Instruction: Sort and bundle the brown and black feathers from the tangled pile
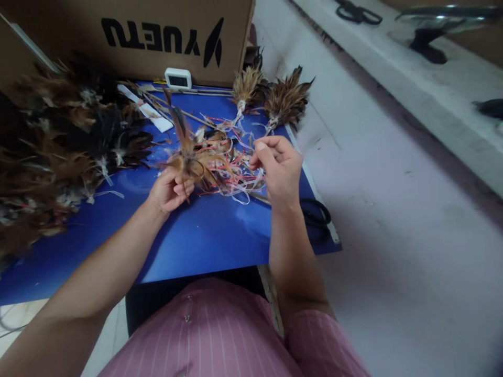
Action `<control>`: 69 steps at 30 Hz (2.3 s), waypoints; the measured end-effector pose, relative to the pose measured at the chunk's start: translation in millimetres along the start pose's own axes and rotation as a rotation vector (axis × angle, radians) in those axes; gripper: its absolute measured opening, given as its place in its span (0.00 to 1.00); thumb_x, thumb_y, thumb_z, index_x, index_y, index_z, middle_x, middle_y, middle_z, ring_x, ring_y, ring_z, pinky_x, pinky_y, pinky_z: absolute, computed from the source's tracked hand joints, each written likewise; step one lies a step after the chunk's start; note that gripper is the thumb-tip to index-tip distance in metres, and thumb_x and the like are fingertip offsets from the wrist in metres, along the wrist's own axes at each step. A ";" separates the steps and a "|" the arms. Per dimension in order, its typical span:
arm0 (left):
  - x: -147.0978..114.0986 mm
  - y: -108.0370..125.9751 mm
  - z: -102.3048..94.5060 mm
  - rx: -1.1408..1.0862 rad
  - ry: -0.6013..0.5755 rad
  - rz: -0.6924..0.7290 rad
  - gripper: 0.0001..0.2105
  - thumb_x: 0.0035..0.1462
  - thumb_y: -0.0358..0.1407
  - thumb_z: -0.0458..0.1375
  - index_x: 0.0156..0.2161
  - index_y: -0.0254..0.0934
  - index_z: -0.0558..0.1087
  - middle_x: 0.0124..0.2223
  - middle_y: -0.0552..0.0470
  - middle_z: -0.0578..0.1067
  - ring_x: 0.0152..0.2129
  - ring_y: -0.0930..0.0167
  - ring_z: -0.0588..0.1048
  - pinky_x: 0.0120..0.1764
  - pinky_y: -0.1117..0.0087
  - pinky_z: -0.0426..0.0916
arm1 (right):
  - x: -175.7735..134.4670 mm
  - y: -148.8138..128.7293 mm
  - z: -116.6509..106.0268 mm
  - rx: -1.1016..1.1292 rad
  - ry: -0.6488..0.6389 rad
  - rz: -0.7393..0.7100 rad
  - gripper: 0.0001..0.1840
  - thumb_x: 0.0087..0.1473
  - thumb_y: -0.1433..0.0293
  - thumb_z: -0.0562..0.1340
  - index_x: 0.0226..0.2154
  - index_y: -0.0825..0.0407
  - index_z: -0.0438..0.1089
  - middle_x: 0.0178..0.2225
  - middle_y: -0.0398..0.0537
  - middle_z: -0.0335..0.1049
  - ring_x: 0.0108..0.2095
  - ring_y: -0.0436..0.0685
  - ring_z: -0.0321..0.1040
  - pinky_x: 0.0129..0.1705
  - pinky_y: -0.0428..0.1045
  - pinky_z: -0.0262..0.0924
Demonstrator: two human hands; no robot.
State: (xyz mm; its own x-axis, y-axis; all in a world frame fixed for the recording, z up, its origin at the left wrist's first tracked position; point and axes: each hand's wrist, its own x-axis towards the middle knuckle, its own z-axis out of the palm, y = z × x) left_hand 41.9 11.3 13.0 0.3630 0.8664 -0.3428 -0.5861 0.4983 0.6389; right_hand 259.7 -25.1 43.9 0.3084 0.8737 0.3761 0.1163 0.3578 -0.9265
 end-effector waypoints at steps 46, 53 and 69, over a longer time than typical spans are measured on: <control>15.6 11.3 -11.6 -0.127 -0.014 0.163 0.15 0.63 0.23 0.43 0.24 0.34 0.59 0.16 0.59 0.61 0.11 0.83 0.58 0.16 0.81 0.52 | -25.5 25.5 -50.6 -0.909 -0.418 0.014 0.07 0.54 0.72 0.55 0.29 0.53 0.69 0.34 0.50 0.71 0.36 0.55 0.66 0.41 0.50 0.60; 17.1 14.0 -10.3 -0.147 0.006 0.162 0.16 0.64 0.23 0.41 0.25 0.34 0.58 0.16 0.59 0.61 0.11 0.83 0.58 0.16 0.82 0.51 | -12.5 4.1 -66.4 -0.426 -0.243 0.240 0.08 0.53 0.66 0.60 0.29 0.53 0.71 0.31 0.46 0.74 0.32 0.51 0.69 0.40 0.49 0.63; 19.9 13.3 -16.1 -0.143 -0.049 0.190 0.15 0.62 0.22 0.44 0.24 0.34 0.60 0.16 0.59 0.62 0.10 0.82 0.60 0.16 0.81 0.53 | -18.4 -43.0 -72.7 -0.481 -0.619 0.215 0.08 0.54 0.64 0.62 0.32 0.52 0.71 0.25 0.43 0.72 0.25 0.49 0.66 0.29 0.46 0.60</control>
State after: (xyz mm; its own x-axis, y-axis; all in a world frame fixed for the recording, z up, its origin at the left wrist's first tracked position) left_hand 29.7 35.6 3.6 0.2694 0.9442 -0.1894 -0.7423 0.3289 0.5837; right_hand 317.6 -80.5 76.2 -0.1913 0.9815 -0.0046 0.5501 0.1033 -0.8287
